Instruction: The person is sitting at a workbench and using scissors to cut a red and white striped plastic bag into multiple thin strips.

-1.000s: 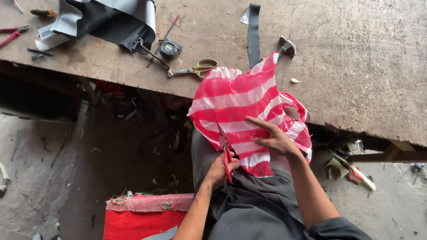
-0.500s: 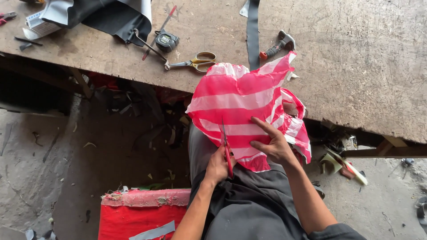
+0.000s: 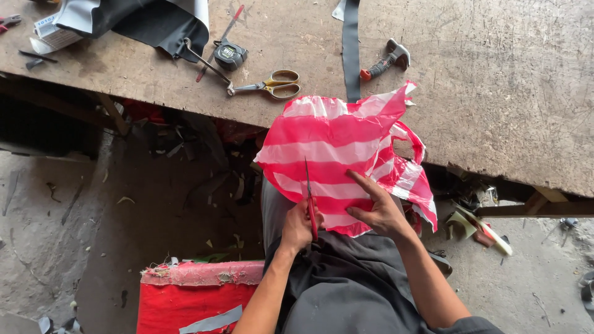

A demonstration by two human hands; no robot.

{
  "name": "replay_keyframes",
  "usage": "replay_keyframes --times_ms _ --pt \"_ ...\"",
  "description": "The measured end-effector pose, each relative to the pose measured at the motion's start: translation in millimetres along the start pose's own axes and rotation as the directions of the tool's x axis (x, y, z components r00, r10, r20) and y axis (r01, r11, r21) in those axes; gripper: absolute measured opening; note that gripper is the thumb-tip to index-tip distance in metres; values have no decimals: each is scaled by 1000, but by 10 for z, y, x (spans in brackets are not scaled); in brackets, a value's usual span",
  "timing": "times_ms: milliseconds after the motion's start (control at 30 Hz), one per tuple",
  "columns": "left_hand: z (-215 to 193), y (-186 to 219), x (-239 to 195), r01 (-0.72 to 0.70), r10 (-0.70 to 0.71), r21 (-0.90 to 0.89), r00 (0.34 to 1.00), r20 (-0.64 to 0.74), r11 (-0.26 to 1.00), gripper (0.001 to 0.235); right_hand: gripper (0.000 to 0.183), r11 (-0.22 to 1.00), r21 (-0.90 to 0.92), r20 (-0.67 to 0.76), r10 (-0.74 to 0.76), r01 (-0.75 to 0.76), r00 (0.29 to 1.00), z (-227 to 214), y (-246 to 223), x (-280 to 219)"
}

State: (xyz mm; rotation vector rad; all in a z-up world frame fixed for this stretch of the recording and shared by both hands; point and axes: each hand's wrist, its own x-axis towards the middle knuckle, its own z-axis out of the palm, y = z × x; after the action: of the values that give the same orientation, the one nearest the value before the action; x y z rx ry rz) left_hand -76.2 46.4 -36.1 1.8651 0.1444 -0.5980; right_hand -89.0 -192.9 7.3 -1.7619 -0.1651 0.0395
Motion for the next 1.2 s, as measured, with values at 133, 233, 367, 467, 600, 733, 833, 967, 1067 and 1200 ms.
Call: replay_keyframes --times_ms 133,233,367,467,600,733,833,967,1067,1200 --pt "19 64 -39 -27 26 -79 1000 -15 996 21 90 999 -38 7 -16 17 1000 11 32 -13" --pt "-13 -77 70 -45 45 10 999 -20 999 37 89 999 -26 38 -21 22 999 11 -16 -24" --pt "-69 10 18 -119 117 -56 992 -45 991 28 87 998 -37 73 -39 41 997 2 -38 -45" --pt "-94 157 -55 -143 139 -57 987 -78 988 23 87 997 -50 80 -54 58 995 -9 4 -48" --pt "-181 130 10 -143 159 174 984 -86 974 47 88 998 -41 97 -47 52 994 12 -37 -83" --pt "-207 105 77 -165 186 165 976 -117 972 30 88 987 -110 115 -103 116 988 41 1 -112" --pt "-290 135 136 -154 163 98 982 -99 983 32 88 986 -105 117 -119 132 986 57 29 -130" --pt "-435 182 180 -142 152 158 987 -55 977 58 86 987 -63 133 -141 150 981 62 27 -149" --pt "-419 342 186 -153 155 32 985 -78 988 34 86 992 -58 160 -98 109 982 56 4 -152" --pt "-512 493 156 -139 141 42 988 -58 989 38 86 989 -109 170 -83 103 982 63 -70 -164"
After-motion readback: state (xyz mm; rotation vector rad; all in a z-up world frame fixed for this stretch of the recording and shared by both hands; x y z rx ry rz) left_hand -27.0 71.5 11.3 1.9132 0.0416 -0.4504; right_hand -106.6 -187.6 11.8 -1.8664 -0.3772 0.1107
